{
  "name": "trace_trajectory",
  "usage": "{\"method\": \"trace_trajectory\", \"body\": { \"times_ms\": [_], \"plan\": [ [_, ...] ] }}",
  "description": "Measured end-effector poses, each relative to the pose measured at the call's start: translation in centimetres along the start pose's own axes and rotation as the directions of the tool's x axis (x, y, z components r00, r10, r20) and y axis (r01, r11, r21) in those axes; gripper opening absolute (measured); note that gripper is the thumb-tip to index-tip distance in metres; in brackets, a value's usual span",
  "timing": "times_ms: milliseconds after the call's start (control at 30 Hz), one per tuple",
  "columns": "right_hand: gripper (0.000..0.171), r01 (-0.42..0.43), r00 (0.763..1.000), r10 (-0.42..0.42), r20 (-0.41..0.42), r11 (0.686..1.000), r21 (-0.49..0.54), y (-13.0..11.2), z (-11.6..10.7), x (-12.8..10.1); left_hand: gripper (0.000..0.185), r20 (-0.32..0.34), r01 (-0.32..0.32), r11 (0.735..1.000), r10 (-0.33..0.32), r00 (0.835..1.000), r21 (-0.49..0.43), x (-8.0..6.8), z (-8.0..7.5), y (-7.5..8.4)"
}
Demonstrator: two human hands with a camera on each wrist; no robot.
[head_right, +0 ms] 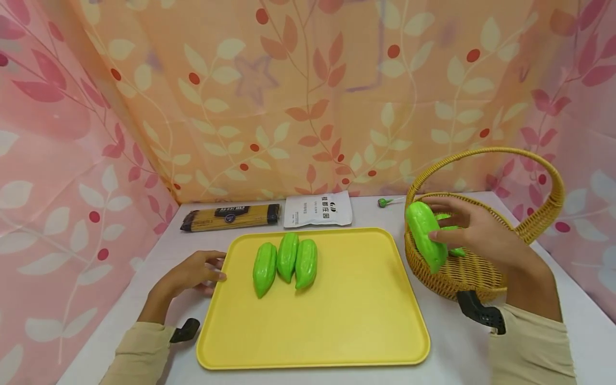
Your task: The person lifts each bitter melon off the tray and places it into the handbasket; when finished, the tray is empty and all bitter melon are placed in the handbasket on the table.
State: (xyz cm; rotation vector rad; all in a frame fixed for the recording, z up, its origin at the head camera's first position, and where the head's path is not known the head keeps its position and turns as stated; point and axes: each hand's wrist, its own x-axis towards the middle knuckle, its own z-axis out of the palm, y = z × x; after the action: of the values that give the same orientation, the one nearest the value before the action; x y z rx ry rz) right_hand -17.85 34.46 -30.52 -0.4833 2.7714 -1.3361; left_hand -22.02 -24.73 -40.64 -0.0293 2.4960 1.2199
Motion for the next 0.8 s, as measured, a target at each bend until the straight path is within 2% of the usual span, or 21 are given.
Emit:
{"method": "trace_trajectory", "body": {
  "times_ms": [100,267,400,800],
  "plan": [
    [0.069,-0.068,0.998,0.068,-0.018,0.997,-0.026,0.9,-1.1,-0.6,0.066,-0.007,0.012,1.000,-0.012,1.000,-0.007,0.0,0.0,0.0],
    [0.080,-0.162,0.985,0.155,-0.079,0.983,-0.083,2.0,-2.4,-1.0,0.067,0.001,-0.003,1.000,0.003,1.000,-0.014,0.0,0.0,-0.1],
    [0.075,-0.192,0.978,0.180,-0.109,0.974,-0.120,2.9,-3.2,-1.1,0.067,0.004,-0.012,1.000,0.012,1.000,-0.020,0.0,0.0,-0.1],
    [0.075,-0.296,0.954,0.299,-0.012,0.939,-0.175,5.9,-6.8,0.8,0.066,-0.005,-0.012,1.000,0.012,1.000,-0.004,0.1,0.0,-0.2]
  ]
}}
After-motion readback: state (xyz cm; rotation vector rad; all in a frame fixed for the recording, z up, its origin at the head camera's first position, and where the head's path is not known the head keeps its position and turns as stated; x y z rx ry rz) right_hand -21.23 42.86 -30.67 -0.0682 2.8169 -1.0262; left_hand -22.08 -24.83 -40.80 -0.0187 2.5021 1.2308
